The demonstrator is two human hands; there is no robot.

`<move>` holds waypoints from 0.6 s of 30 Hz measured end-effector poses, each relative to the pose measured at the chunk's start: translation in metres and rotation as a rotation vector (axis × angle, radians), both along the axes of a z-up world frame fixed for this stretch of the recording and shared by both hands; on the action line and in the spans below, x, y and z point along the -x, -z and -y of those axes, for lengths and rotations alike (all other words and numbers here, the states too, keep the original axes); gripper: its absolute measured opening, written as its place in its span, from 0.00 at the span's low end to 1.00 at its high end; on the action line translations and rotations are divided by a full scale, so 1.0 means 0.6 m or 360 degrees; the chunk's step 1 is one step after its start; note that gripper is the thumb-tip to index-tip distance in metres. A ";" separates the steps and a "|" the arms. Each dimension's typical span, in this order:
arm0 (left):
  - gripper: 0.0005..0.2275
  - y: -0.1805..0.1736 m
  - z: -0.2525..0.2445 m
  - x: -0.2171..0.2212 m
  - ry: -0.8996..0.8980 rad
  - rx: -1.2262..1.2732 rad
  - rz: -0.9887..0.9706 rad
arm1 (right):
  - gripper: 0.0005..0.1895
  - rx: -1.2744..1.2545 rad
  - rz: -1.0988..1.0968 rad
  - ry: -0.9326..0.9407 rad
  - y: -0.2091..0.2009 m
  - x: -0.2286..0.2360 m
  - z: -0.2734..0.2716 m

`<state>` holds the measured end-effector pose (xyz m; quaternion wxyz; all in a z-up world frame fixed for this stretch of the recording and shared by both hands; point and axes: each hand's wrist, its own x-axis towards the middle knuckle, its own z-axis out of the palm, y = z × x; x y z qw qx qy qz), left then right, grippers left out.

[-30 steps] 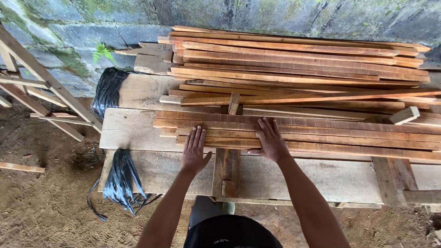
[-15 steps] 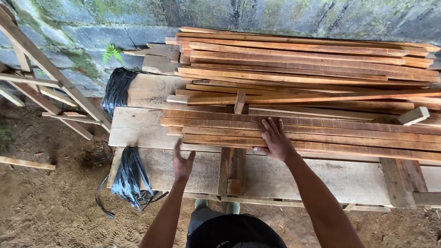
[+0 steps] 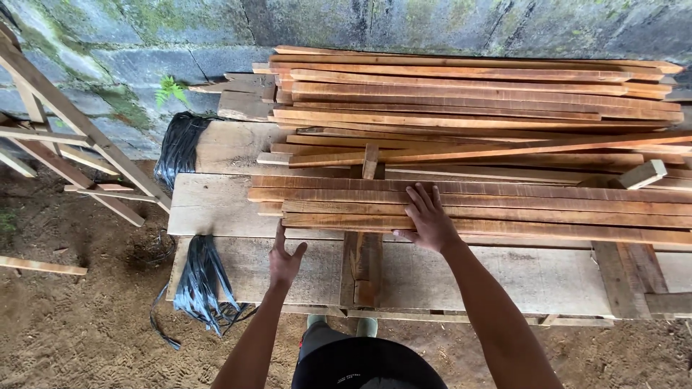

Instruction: Organizing and stacking long wooden slats on a workshop workbench.

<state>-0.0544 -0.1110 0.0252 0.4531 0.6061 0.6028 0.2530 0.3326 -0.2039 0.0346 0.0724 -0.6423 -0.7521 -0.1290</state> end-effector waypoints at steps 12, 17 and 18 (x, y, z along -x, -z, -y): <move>0.28 0.047 -0.047 0.030 -0.0260 -0.0143 0.0165 | 0.33 0.0085 -0.0282 -0.0014 -0.020 0.001 0.003; 0.39 0.126 -0.106 0.043 -0.0434 -0.0224 0.0832 | 0.19 0.0195 -0.0642 0.0068 -0.043 -0.034 0.001; 0.40 0.134 -0.118 0.042 -0.0410 -0.0197 0.1033 | 0.15 0.0183 -0.0701 0.0123 -0.034 -0.050 0.000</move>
